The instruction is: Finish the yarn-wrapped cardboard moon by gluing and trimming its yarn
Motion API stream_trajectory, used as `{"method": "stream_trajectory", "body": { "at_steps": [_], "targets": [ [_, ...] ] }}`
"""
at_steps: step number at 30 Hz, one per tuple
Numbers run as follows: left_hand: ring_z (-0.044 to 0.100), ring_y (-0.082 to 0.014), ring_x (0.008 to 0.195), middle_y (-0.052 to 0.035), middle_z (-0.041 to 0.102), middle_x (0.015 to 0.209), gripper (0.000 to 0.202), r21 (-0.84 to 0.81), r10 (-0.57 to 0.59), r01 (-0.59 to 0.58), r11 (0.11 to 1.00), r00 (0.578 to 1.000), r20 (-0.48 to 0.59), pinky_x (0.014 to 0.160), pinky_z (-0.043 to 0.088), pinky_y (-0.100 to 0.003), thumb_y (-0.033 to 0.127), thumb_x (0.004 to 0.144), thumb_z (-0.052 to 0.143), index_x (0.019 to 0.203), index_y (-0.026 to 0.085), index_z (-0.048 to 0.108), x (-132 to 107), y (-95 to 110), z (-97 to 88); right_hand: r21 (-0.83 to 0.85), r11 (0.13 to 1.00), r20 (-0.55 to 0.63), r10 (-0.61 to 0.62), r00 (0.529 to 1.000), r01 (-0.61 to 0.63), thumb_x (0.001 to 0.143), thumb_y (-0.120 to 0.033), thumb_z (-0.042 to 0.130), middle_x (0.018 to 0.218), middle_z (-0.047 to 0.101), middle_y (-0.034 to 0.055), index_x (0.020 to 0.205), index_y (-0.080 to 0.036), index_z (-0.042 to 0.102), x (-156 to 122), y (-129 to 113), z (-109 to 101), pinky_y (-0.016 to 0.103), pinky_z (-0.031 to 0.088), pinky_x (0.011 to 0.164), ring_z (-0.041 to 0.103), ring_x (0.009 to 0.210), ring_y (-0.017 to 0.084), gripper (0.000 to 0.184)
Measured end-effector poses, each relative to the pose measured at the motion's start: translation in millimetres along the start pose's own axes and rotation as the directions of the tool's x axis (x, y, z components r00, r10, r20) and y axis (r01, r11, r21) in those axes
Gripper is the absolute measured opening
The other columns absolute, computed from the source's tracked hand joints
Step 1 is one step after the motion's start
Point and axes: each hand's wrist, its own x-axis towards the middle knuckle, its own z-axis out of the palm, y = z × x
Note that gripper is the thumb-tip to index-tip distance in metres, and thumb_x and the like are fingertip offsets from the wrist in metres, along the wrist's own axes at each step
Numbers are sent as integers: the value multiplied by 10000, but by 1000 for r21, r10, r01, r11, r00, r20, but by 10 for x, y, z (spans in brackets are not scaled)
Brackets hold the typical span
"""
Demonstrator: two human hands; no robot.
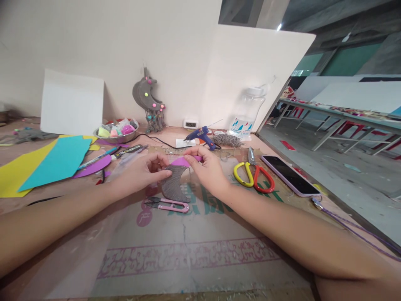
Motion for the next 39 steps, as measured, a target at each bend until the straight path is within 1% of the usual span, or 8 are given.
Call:
{"method": "stream_trajectory", "body": {
  "at_steps": [5, 11, 15, 24, 28, 32, 36, 39],
  "targets": [
    [475, -60, 524, 43, 530, 671, 168, -9, -8, 8, 1000, 1000, 5, 478, 362, -183, 274, 735, 619, 827, 176, 518, 12, -32, 6, 2, 1000, -5, 0, 1000, 0, 805, -256, 558, 797, 603, 5, 847, -183, 615, 7, 9, -4, 262, 404, 691, 526, 731, 124, 102],
    [494, -74, 600, 41, 521, 723, 319, -48, 56, -57, 997, 998, -26, 525, 385, -183, 230, 728, 617, 1022, 202, 497, 18, -65, 16, -3, 1000, -5, 2, 1000, -2, 805, -257, 560, 804, 612, 7, 844, -185, 616, 5, 6, -1, 256, 408, 695, 531, 738, 123, 100],
    [474, -75, 582, 35, 516, 685, 211, 12, 33, -32, 999, 999, -15, 516, 370, -188, 263, 737, 606, 926, 181, 562, 16, -53, 15, 21, 1000, 4, 6, 1000, -6, 806, -265, 560, 808, 614, 7, 850, -184, 611, 8, 0, -2, 251, 406, 682, 534, 734, 123, 105],
    [497, -79, 579, 28, 547, 710, 231, -62, 19, -19, 998, 1000, 1, 509, 381, -197, 320, 718, 629, 893, 178, 574, 39, -118, 8, 16, 1000, 12, 22, 1000, -22, 806, -280, 558, 803, 610, 9, 844, -188, 614, 3, -3, -9, 259, 403, 672, 529, 728, 131, 115],
    [495, -82, 585, 34, 538, 684, 196, -113, -19, 20, 993, 1000, 13, 524, 387, -200, 308, 712, 630, 841, 178, 560, 41, -109, 10, 5, 1000, 14, 21, 1000, -21, 804, -292, 557, 801, 613, 10, 843, -193, 619, -1, -4, -13, 265, 409, 680, 534, 735, 136, 123],
    [486, -88, 564, 37, 524, 664, 197, -87, -51, 54, 995, 998, 34, 525, 384, -212, 331, 724, 610, 830, 182, 534, 38, -96, 17, 3, 999, 18, 33, 999, -33, 803, -282, 560, 804, 615, 8, 845, -195, 622, 1, -30, -21, 263, 412, 690, 536, 742, 135, 115],
    [494, -94, 617, 33, 517, 713, 312, -93, 14, -15, 996, 1000, -13, 555, 386, -209, 328, 710, 634, 960, 190, 510, 44, -122, 28, 4, 999, 21, 34, 999, -34, 809, -284, 550, 817, 619, 12, 846, -196, 620, 8, -38, -23, 270, 416, 717, 542, 763, 139, 119],
    [513, -101, 644, 26, 527, 745, 403, -111, 28, -28, 993, 1000, -2, 574, 401, -213, 353, 745, 605, 1100, 201, 488, 43, -130, 23, -9, 1000, 15, 28, 999, -28, 811, -285, 541, 824, 626, 18, 848, -194, 620, 7, -34, -21, 279, 422, 727, 552, 771, 146, 126]
  ]
}}
